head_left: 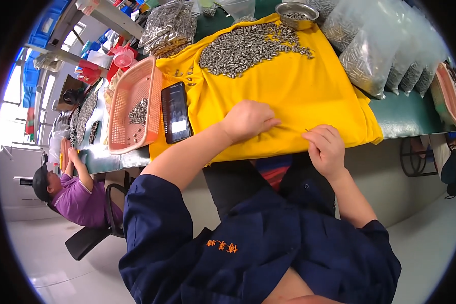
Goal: Sorting and inspecting small metal hardware components on a workbench in a manufacturing setting.
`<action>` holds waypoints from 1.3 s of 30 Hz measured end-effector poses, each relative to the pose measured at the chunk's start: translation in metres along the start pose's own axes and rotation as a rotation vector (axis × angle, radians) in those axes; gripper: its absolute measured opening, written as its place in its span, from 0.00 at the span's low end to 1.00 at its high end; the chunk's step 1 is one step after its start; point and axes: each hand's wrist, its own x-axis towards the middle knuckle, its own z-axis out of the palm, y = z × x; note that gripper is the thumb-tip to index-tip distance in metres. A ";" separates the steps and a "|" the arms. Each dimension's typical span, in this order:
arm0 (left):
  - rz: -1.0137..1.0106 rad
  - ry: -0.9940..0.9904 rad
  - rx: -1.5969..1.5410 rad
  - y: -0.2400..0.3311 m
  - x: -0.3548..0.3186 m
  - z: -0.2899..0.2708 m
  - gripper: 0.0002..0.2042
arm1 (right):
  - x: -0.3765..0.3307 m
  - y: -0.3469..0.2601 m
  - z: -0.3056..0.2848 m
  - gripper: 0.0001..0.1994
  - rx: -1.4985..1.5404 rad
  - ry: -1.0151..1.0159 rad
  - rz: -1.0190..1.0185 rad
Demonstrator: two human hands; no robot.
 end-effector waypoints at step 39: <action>-0.454 0.061 -0.081 0.004 -0.041 -0.107 0.09 | 0.001 0.001 0.005 0.09 -0.018 -0.013 0.010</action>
